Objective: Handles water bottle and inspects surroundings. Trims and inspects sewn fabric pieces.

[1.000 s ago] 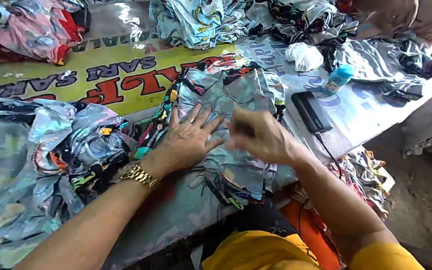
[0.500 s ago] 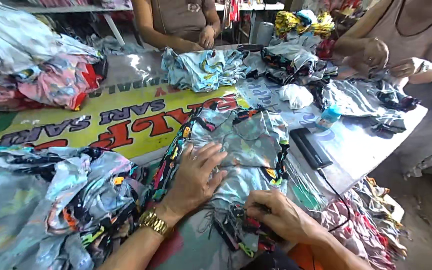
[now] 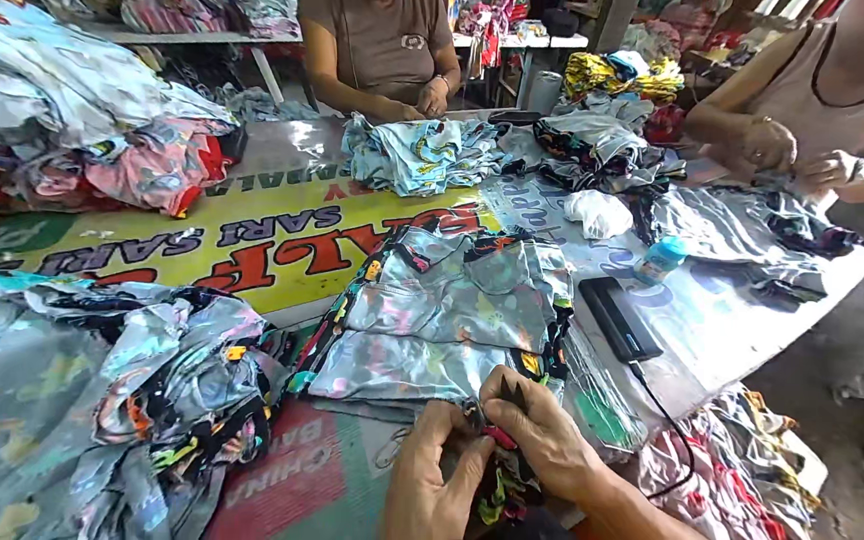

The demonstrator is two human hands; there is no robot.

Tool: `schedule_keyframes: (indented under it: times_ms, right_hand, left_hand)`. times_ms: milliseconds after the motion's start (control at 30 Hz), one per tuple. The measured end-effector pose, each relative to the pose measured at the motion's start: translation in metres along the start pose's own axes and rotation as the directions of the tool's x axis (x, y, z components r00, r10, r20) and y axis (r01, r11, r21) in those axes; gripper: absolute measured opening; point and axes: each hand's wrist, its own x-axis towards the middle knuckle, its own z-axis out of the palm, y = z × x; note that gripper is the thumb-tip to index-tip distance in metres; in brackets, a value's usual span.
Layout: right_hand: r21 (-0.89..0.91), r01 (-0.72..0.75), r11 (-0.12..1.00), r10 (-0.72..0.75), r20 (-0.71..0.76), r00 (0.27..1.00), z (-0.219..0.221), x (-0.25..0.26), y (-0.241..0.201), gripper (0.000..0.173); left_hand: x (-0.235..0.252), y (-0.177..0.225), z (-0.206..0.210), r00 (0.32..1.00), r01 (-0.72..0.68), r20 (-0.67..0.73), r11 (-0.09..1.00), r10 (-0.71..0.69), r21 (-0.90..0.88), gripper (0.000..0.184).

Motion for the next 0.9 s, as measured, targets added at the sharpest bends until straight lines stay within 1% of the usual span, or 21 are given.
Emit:
schedule_keyframes:
  times_ms: [67, 100, 200, 267, 300, 367, 400, 433, 500, 533, 567, 600, 633, 667, 700, 733, 767, 800, 833, 867, 900]
  right_hand:
    - [0.045, 0.026, 0.999, -0.028, 0.041, 0.999, -0.002, -0.002, 0.002, 0.025]
    - [0.024, 0.046, 0.999, -0.048, 0.076, 0.996, -0.004, -0.003, 0.001, 0.026]
    - [-0.063, 0.075, 0.995, -0.069, 0.089, 0.994, -0.014, -0.004, -0.008, 0.013]
    - [-0.019, 0.053, 0.998, -0.052, 0.03, 0.998, -0.019, -0.001, -0.008, 0.015]
    - [0.033, 0.039, 0.999, -0.039, 0.011, 0.999, -0.019, 0.001, -0.007, 0.016]
    - [0.148, 0.028, 0.989, -0.031, 0.019, 0.999, -0.015, 0.003, -0.006, 0.018]
    - [0.197, 0.02, 0.98, -0.027, 0.033, 0.999, -0.012, 0.004, -0.006, 0.017]
    - [0.248, 0.007, 0.969, -0.018, 0.039, 0.999, -0.01, 0.005, -0.006, 0.016]
    - [0.36, -0.033, 0.932, 0.029, 0.016, 0.999, -0.009, 0.005, -0.005, 0.012]
    - [0.405, -0.049, 0.913, 0.057, -0.008, 0.998, -0.011, 0.005, -0.005, 0.011]
    - [0.438, -0.054, 0.897, 0.072, -0.026, 0.997, -0.015, 0.005, -0.005, 0.01]
    - [0.455, -0.052, 0.889, 0.078, -0.039, 0.996, -0.019, 0.004, -0.006, 0.01]
    - [0.451, -0.049, 0.891, 0.075, -0.04, 0.996, -0.023, 0.003, -0.006, 0.01]
    - [0.426, -0.05, 0.903, 0.071, -0.033, 0.997, -0.027, 0.001, -0.007, 0.009]
    - [0.362, -0.044, 0.931, 0.05, -0.008, 0.999, -0.029, -0.001, -0.008, 0.008]
    - [0.228, -0.017, 0.974, 0.01, 0.034, 0.999, -0.031, -0.003, -0.011, 0.01]
    - [0.021, 0.036, 0.999, -0.037, 0.086, 0.996, -0.034, -0.006, -0.015, 0.016]
    - [-0.223, 0.115, 0.968, -0.088, 0.129, 0.988, -0.037, -0.009, -0.019, 0.021]
    - [-0.452, 0.214, 0.866, -0.169, 0.14, 0.976, -0.04, -0.012, -0.023, 0.023]
    - [-0.608, 0.276, 0.745, -0.257, 0.121, 0.959, -0.042, -0.015, -0.025, 0.024]
    - [-0.686, 0.299, 0.663, -0.318, 0.103, 0.942, -0.045, -0.02, -0.027, 0.023]
  left_hand:
    - [-0.001, 0.0, 0.002, 0.997, -0.059, -0.053, 0.996, 0.056, -0.066, 0.008]
    - [0.0, 0.002, 0.002, 0.994, -0.08, -0.087, 0.992, 0.071, -0.095, 0.007]
    - [0.002, 0.01, 0.004, 0.98, -0.075, -0.197, 0.981, 0.039, -0.178, 0.014]
    - [0.004, 0.01, 0.011, 0.984, -0.055, -0.177, 0.98, 0.021, -0.191, 0.008]
    - [0.004, 0.01, 0.015, 0.989, -0.052, -0.148, 0.984, 0.027, -0.168, 0.011]
    - [0.003, 0.006, 0.024, 0.991, -0.039, -0.127, 0.994, 0.026, -0.1, 0.046]
    - [0.004, 0.004, 0.027, 0.99, -0.041, -0.135, 0.996, 0.031, -0.077, 0.054]
    - [0.006, 0.002, 0.027, 0.99, -0.058, -0.134, 0.996, 0.047, -0.073, 0.049]
    - [0.009, 0.004, 0.024, 0.991, -0.076, -0.122, 0.986, 0.058, -0.148, 0.022]
    - [0.009, 0.006, 0.022, 0.991, -0.081, -0.12, 0.985, 0.063, -0.152, 0.012]
    - [0.009, 0.007, 0.018, 0.99, -0.088, -0.124, 0.991, 0.074, -0.105, 0.01]
    - [0.008, 0.009, 0.015, 0.988, -0.091, -0.126, 0.996, 0.092, 0.018, 0.013]
    - [0.007, 0.01, 0.011, 0.985, -0.088, -0.124, 0.973, 0.116, 0.212, 0.016]
    - [0.005, 0.011, 0.007, 0.984, -0.084, -0.106, 0.904, 0.14, 0.418, 0.019]
    - [0.004, 0.012, 0.004, 0.985, -0.098, -0.064, 0.829, 0.159, 0.55, 0.023]
    - [0.003, 0.013, 0.0, 0.989, -0.106, -0.02, 0.793, 0.148, 0.599, 0.025]
    - [0.001, 0.013, -0.004, 0.992, -0.102, 0.0, 0.802, 0.126, 0.588, 0.025]
    - [0.0, 0.015, -0.008, 0.991, -0.101, -0.015, 0.821, 0.132, 0.562, 0.022]
    - [-0.001, 0.017, -0.013, 0.984, -0.124, -0.041, 0.832, 0.174, 0.541, 0.018]
    - [-0.004, 0.02, -0.019, 0.969, -0.173, -0.054, 0.82, 0.24, 0.546, 0.016]
    - [-0.008, 0.023, -0.025, 0.95, -0.239, -0.028, 0.779, 0.312, 0.579, 0.014]
